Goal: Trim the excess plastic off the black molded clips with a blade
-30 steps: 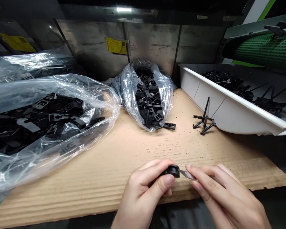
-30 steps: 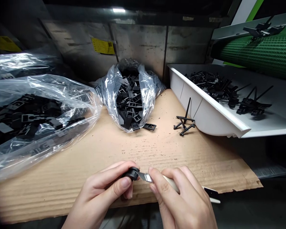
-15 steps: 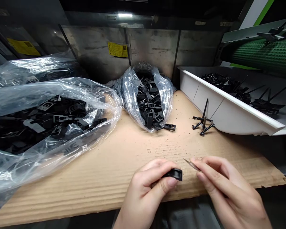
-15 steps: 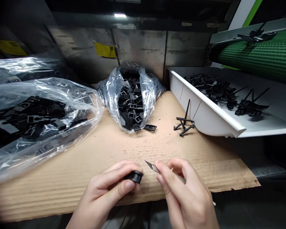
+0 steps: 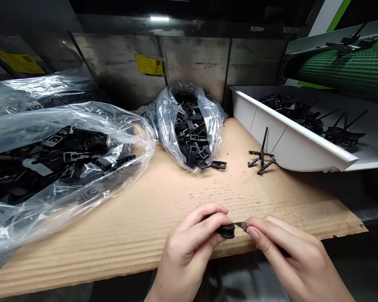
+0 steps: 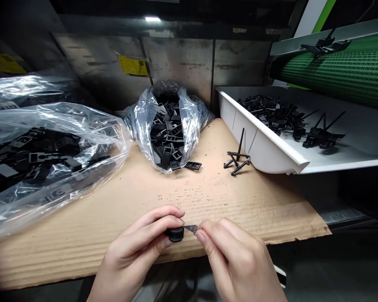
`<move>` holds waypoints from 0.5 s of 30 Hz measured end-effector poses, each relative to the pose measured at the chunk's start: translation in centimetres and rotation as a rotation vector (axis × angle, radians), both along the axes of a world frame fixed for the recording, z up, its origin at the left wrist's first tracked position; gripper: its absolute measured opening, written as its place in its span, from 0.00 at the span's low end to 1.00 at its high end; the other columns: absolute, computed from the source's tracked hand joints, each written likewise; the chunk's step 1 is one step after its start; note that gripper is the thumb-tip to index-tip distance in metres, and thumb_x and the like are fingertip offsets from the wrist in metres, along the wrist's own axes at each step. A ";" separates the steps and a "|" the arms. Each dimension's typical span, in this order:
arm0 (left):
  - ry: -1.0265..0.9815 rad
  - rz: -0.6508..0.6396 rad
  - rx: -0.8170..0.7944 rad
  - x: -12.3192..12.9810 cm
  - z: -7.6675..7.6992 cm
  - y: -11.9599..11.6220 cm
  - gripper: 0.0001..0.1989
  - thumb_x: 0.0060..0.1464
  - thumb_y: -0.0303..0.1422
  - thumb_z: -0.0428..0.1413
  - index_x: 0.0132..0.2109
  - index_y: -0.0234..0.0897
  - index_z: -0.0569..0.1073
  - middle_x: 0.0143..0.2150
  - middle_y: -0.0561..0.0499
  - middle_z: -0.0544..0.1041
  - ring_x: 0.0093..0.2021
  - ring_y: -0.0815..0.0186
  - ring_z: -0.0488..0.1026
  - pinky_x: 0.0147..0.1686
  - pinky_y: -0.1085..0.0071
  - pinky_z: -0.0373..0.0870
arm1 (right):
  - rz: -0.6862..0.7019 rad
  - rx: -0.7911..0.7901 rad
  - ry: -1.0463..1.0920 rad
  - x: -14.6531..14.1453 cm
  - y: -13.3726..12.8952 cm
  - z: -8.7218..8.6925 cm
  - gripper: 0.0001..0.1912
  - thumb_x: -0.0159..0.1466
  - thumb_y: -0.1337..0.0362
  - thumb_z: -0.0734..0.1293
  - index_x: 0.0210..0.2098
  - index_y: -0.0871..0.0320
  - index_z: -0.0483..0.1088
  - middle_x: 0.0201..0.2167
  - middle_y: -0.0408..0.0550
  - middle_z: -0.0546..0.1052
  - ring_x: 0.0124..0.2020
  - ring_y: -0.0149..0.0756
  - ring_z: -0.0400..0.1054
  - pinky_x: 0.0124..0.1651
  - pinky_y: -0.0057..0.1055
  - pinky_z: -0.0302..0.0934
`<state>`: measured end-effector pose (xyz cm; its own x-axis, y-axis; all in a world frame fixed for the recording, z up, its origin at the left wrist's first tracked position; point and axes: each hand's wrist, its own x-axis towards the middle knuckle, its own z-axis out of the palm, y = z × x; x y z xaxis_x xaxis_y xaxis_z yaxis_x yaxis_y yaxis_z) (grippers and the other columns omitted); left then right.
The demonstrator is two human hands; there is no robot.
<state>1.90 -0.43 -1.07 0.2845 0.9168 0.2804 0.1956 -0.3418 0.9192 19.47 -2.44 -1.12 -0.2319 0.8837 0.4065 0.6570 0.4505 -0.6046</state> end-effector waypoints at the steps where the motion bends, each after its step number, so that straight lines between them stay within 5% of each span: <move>1: 0.018 -0.009 0.011 0.0 -0.1 0.0 0.15 0.50 0.19 0.50 0.38 0.44 0.74 0.43 0.54 0.72 0.45 0.67 0.68 0.43 0.80 0.62 | 0.012 -0.023 -0.006 0.1 0.0 0.1 0.09 0.61 0.70 0.57 0.30 0.56 0.67 0.21 0.41 0.68 0.22 0.29 0.66 0.26 0.22 0.61; 15: 0.107 -0.154 0.138 -0.1 -0.2 0.4 0.15 0.51 0.16 0.47 0.40 0.39 0.70 0.41 0.54 0.70 0.42 0.73 0.68 0.41 0.86 0.61 | 0.189 -0.572 -0.197 1.3 1.8 3.2 0.18 0.64 0.59 0.52 0.25 0.57 0.67 0.20 0.40 0.70 0.23 0.29 0.64 0.26 0.23 0.54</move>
<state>1.77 -0.05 -1.30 0.4528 0.8155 0.3605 0.2256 -0.4960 0.8385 20.78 -0.61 2.10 -0.4277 0.8850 -0.1841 0.7211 0.2113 -0.6598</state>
